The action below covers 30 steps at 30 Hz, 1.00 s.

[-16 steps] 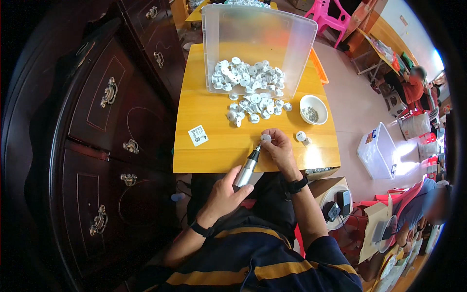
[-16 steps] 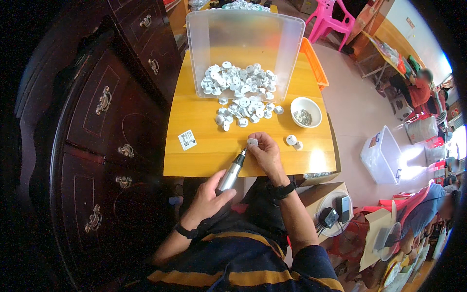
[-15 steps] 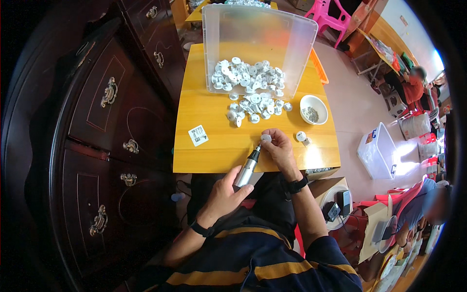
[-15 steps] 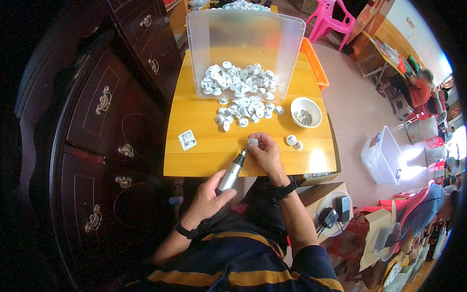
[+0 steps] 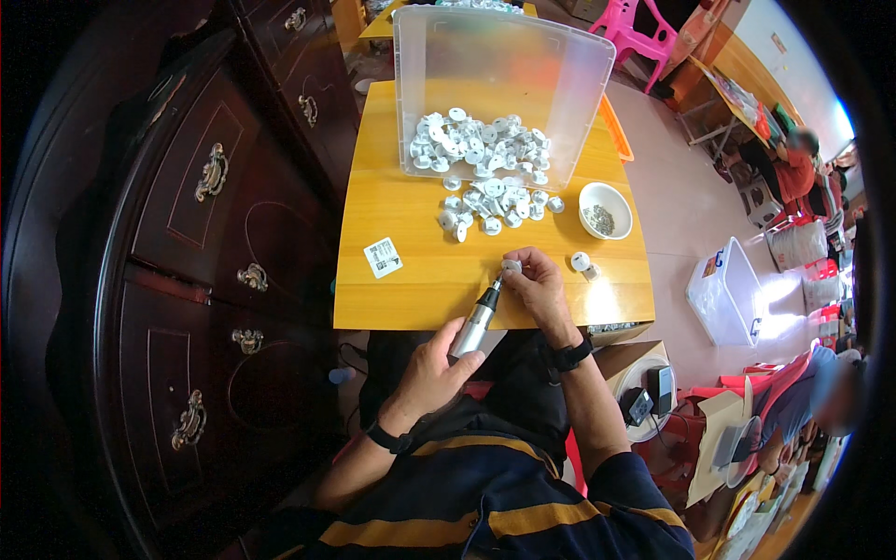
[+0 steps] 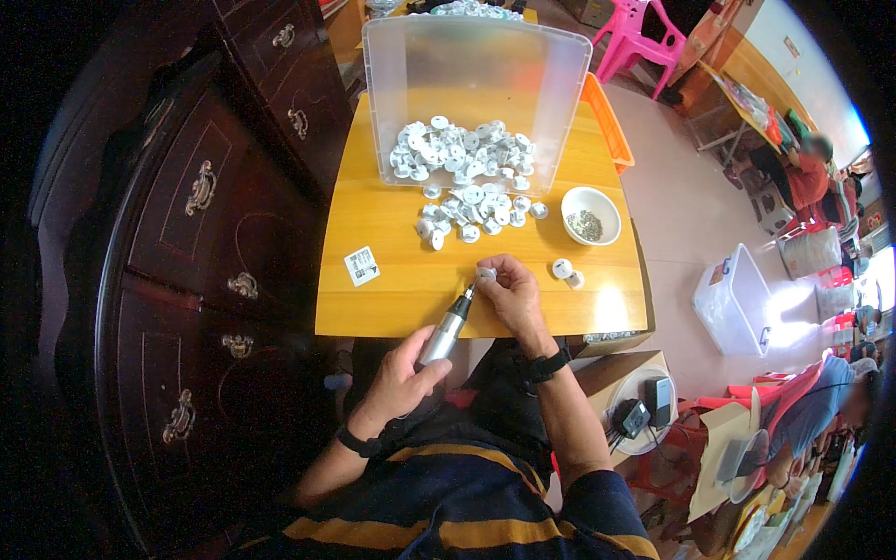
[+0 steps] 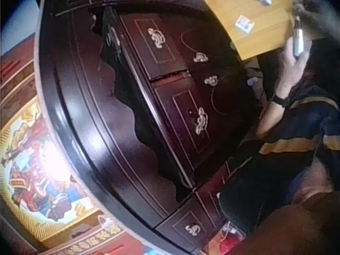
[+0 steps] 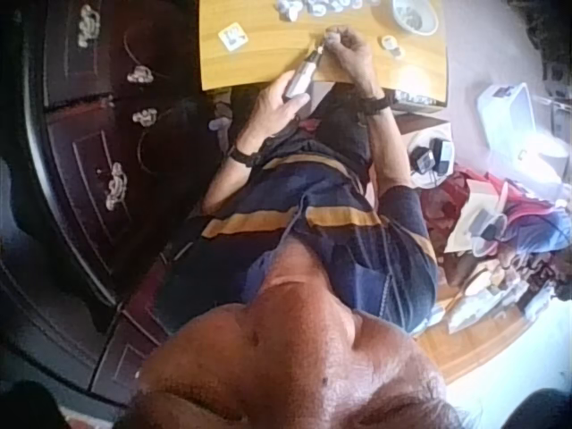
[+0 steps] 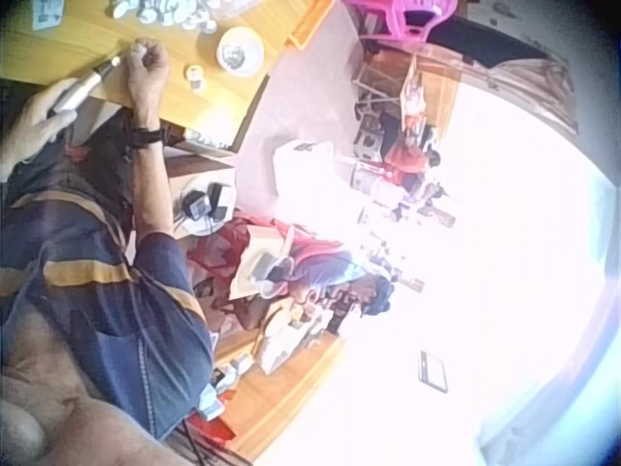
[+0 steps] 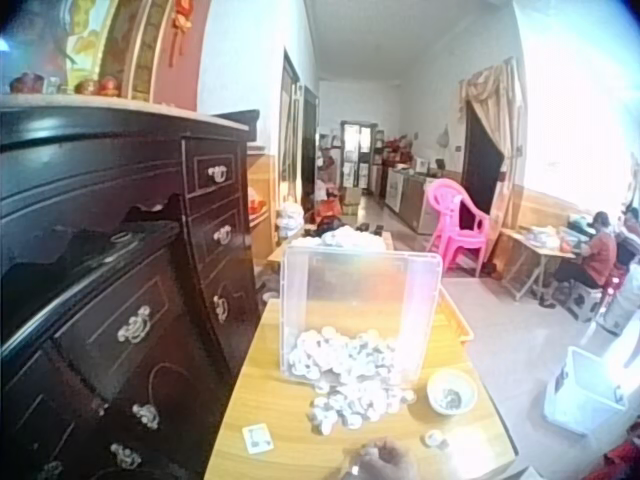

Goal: Assembling small white plastic components using a handheld electronic screwdriver.

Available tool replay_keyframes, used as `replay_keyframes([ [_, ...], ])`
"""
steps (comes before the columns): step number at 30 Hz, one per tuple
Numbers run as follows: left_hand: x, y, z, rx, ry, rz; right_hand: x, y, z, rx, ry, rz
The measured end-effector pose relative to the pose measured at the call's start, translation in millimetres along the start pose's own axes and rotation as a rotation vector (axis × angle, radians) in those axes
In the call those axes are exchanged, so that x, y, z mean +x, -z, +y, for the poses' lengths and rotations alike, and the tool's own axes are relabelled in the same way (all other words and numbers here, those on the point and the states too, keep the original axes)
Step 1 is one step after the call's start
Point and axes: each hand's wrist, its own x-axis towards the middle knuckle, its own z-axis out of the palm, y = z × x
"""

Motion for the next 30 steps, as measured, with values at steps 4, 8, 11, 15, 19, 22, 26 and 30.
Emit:
replay_keyframes([
  [4,0.3,-0.5,-5.6,-0.047,0.069,-0.027,1.2,2.3,3.9,-0.036,0.005,-0.012],
  [8,1.3,0.2,-0.4,-0.074,0.102,-0.047,2.1,4.0,9.9,-0.009,0.038,-0.012],
  [11,1.4,0.7,0.1,-0.076,0.082,-0.037,2.1,3.6,9.3,0.01,0.028,-0.016],
  [15,2.3,2.8,3.9,-0.146,0.125,-0.074,1.8,4.5,10.9,0.02,0.037,-0.012],
  [19,2.2,1.7,1.1,-0.294,0.144,-0.095,2.8,3.9,12.0,0.033,0.025,-0.012],
  [22,2.9,3.3,-2.7,-0.412,0.187,-0.125,2.3,4.2,11.3,0.01,0.004,-0.018],
  [26,2.6,7.0,1.3,-0.481,0.222,-0.155,3.0,7.4,15.1,0.017,0.052,-0.052],
  [30,3.3,6.4,5.6,-0.495,0.231,-0.16,2.8,6.9,13.8,0.013,0.062,-0.054],
])
